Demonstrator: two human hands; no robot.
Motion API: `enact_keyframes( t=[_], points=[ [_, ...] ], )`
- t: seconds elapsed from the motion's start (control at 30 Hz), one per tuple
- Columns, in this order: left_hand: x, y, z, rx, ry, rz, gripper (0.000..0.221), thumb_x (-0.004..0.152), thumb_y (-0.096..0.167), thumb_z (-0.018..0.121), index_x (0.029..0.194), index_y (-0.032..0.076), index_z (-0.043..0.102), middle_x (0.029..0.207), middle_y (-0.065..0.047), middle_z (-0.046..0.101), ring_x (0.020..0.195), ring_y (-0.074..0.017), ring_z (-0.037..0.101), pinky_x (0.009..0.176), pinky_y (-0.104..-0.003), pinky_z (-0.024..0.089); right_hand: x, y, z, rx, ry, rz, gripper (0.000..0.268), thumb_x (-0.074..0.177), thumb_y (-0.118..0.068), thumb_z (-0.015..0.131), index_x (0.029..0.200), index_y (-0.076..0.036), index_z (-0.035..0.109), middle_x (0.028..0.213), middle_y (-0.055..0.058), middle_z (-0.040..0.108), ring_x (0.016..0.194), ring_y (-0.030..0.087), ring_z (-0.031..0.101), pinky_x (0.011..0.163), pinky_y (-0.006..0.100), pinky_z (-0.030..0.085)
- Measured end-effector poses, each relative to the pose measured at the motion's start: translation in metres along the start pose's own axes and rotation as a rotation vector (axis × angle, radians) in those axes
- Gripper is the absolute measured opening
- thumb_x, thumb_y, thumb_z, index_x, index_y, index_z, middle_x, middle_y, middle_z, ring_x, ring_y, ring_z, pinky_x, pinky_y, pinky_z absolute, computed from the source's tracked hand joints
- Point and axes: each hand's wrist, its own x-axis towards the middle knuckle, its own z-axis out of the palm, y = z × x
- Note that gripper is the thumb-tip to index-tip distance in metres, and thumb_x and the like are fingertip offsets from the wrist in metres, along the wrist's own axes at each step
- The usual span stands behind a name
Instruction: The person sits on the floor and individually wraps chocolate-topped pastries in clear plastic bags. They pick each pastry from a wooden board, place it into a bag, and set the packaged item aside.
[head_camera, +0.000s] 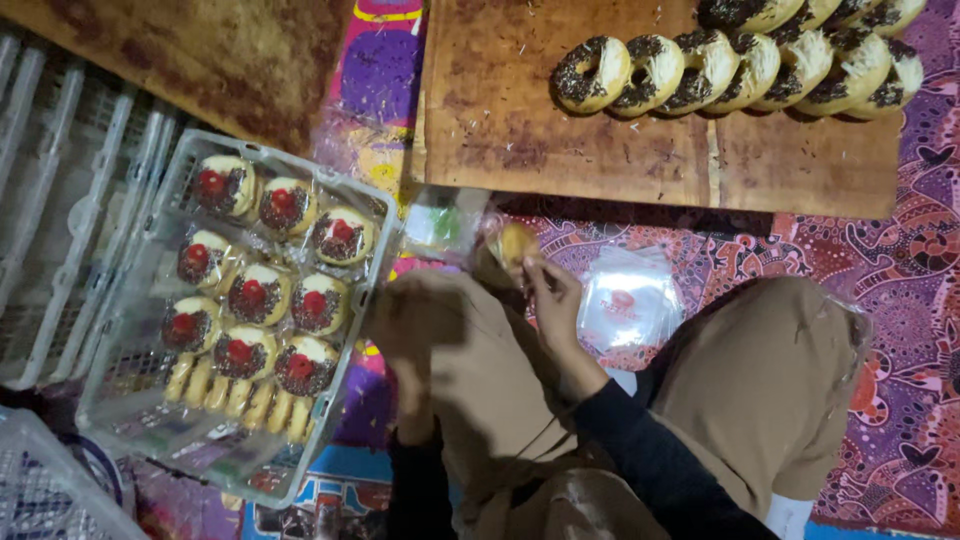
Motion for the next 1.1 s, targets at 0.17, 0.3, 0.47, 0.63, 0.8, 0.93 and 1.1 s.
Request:
enact_keyframes(
  t=[0.17,0.3,0.47,0.63,0.8,0.93,1.1],
  points=[
    [-0.014,-0.015,0.013,0.397,-0.086,-0.111,0.020,0.105,0.017,0.057,0.109,0.001,0.068,0.103,-0.010,0.071,0.099,-0.0178,0.067,0.094,-0.032,0.055,-0.011,-0.019,-0.033,-0.146,-0.252,-0.176,0.019,0.102,-0.014,0.065,0.105,0.002,0.075,0.093,0.005,0.075,0.081,0.007,0.067,0.070,0.022,0.052],
    [-0.019,-0.003,0.060,0.611,-0.166,-0.107,0.015,0.104,0.013,0.060,0.107,0.001,0.068,0.100,-0.010,0.072,0.096,-0.0168,0.067,0.092,-0.031,0.055,-0.015,-0.053,-0.045,-0.020,-0.331,-0.093,0.016,0.102,-0.014,0.064,0.101,0.000,0.073,0.092,0.004,0.075,0.080,0.009,0.068,0.071,0.023,0.054],
    [-0.022,0.024,0.106,0.834,-0.137,0.067,0.009,0.103,0.008,0.064,0.104,0.000,0.068,0.096,-0.010,0.072,0.092,-0.0156,0.068,0.089,-0.030,0.054,-0.012,-0.077,-0.039,-0.032,-0.141,-0.013,0.015,0.100,-0.013,0.067,0.103,-0.001,0.076,0.083,0.003,0.071,0.068,0.007,0.059,0.056,0.023,0.046],
    [-0.022,0.043,0.085,1.288,0.064,0.444,0.013,0.098,0.013,0.072,0.101,0.001,0.073,0.095,-0.012,0.072,0.093,-0.0200,0.066,0.091,-0.036,0.052,-0.012,-0.037,-0.008,-0.156,-0.090,-0.064,0.017,0.100,-0.015,0.067,0.104,-0.002,0.078,0.088,0.002,0.074,0.066,0.004,0.052,0.056,0.022,0.040],
    [-0.046,0.016,0.004,1.126,0.216,0.433,0.020,0.098,0.015,0.077,0.090,0.002,0.064,0.083,-0.010,0.063,0.080,-0.0167,0.058,0.075,-0.033,0.050,-0.054,0.042,0.008,-0.250,-0.082,-0.050,0.024,0.101,-0.016,0.068,0.087,0.003,0.075,0.075,0.002,0.066,0.067,0.002,0.055,0.059,0.023,0.043],
    [-0.065,-0.020,-0.060,1.102,0.377,0.294,0.033,0.099,0.016,0.082,0.081,0.004,0.058,0.074,-0.008,0.056,0.068,-0.0141,0.051,0.063,-0.030,0.048,-0.059,0.101,-0.001,-0.254,-0.200,-0.093,0.018,0.092,-0.014,0.076,0.083,0.002,0.074,0.072,0.003,0.067,0.062,0.004,0.056,0.056,0.022,0.042],
    [-0.035,-0.016,-0.057,1.287,0.340,0.166,0.027,0.093,0.018,0.081,0.081,0.003,0.061,0.067,-0.006,0.062,0.062,-0.0141,0.052,0.059,-0.031,0.046,-0.013,0.108,-0.044,-0.426,-0.200,0.052,0.016,0.081,-0.016,0.081,0.084,-0.002,0.076,0.068,0.010,0.069,0.058,0.015,0.055,0.052,0.031,0.043]
  ],
)
